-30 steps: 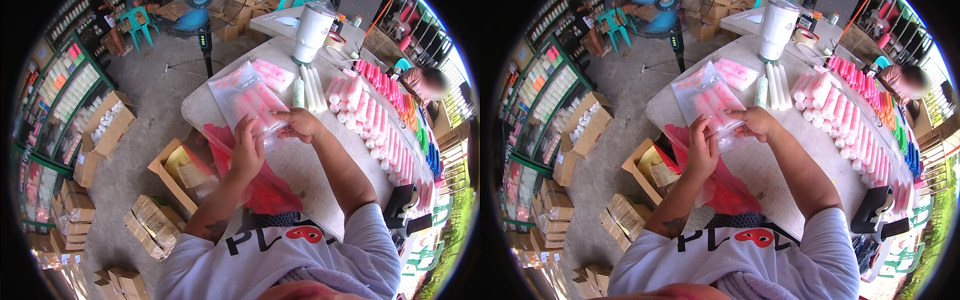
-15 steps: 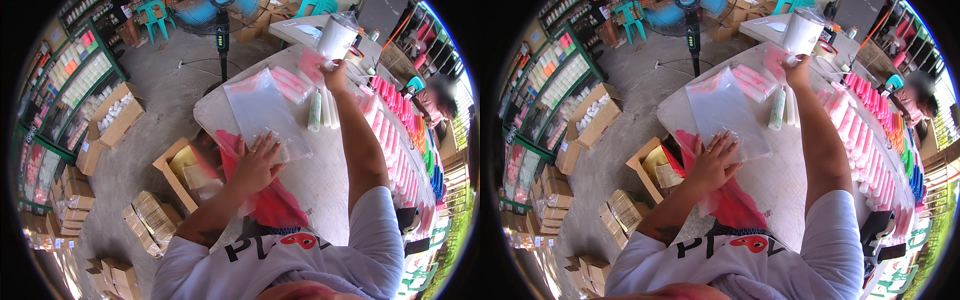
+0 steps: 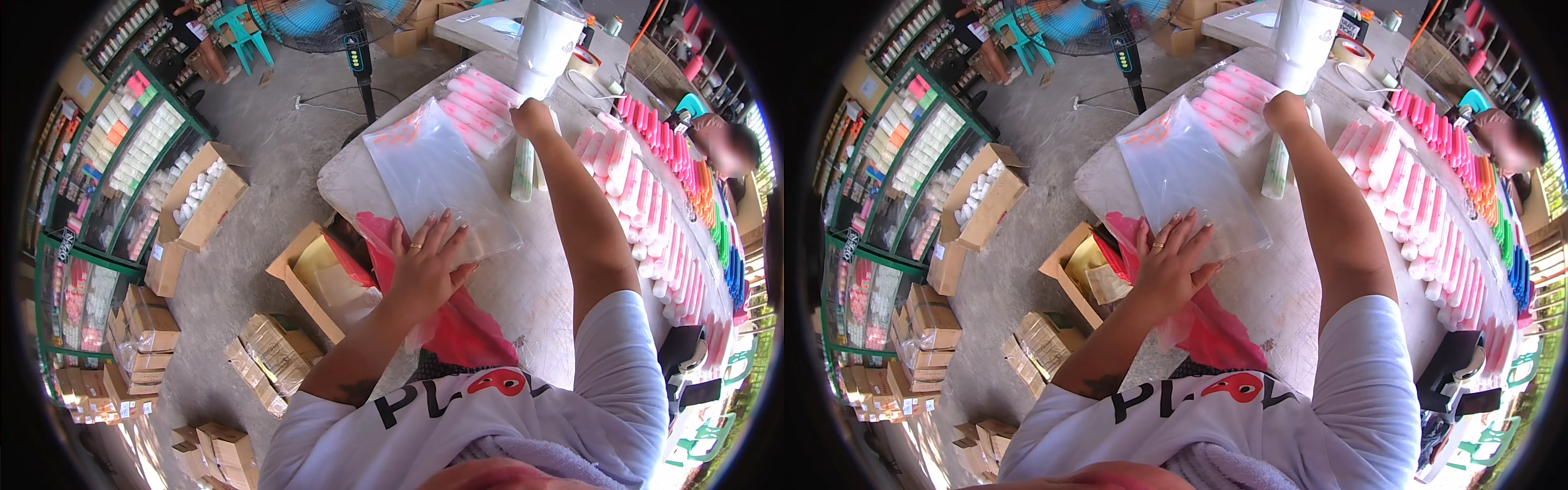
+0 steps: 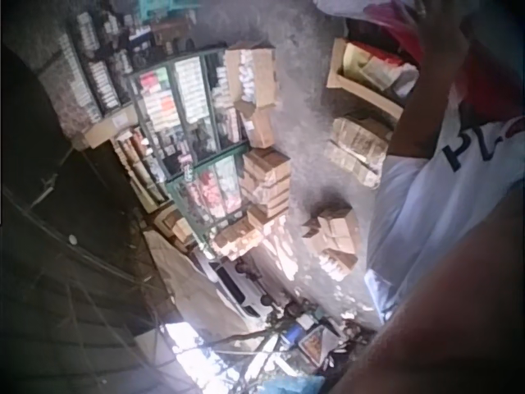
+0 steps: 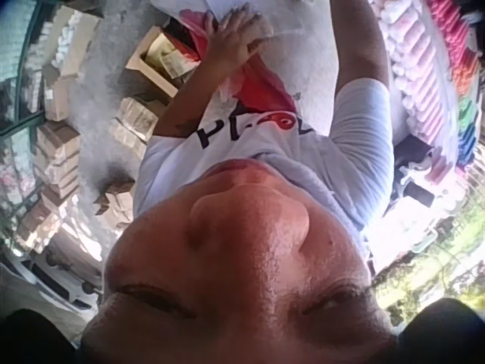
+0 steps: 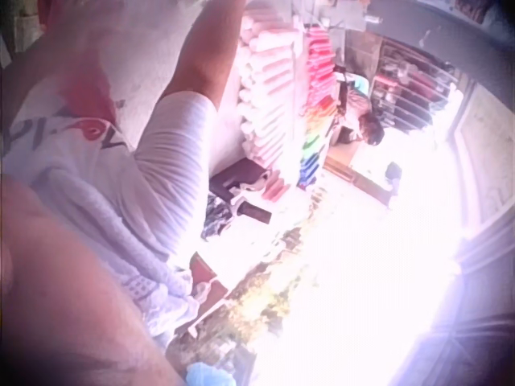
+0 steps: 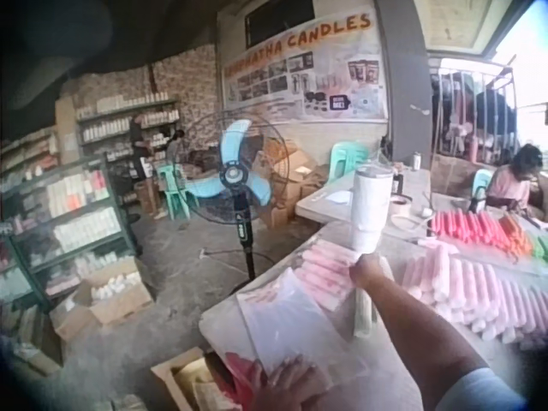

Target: The person packs pink and white cylindrical candles into clear plastic bags at a table. They place several candles into each bag, fold the top, and seal it using a handheld heat sealer. The person repeats this process for multiple bags, stacking the sealed packages on the table.

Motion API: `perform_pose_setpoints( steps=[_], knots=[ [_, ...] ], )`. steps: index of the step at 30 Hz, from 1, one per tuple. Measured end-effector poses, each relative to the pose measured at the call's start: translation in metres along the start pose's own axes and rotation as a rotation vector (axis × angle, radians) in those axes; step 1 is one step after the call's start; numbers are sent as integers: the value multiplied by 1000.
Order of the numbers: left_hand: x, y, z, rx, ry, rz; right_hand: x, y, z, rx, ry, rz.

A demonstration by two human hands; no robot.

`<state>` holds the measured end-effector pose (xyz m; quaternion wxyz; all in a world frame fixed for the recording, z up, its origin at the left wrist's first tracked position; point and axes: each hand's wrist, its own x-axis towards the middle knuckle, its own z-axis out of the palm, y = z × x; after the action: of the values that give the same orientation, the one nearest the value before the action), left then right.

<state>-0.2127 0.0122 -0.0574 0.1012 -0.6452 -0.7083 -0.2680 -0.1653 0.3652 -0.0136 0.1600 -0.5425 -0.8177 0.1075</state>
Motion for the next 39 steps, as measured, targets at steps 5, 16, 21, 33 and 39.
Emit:
perform_pose_setpoints(
  steps=[5, 16, 21, 33, 39],
  knots=[
    [4, 2, 8, 10, 32, 29, -116, -42, -85, -26, -319, -683],
    [5, -4, 12, 70, -148, -28, -367, -144, -196, 437, -932, -1235],
    [-3, -10, 11, 91, -185, -65, -414, -128, -213, 302, -869, -1263],
    [10, -15, 23, 106, -183, -27, -438, -109, -222, -30, -596, -1129],
    [-1, -36, 27, -115, -101, 81, -357, -31, -168, -140, 2, -1320]
  ],
)
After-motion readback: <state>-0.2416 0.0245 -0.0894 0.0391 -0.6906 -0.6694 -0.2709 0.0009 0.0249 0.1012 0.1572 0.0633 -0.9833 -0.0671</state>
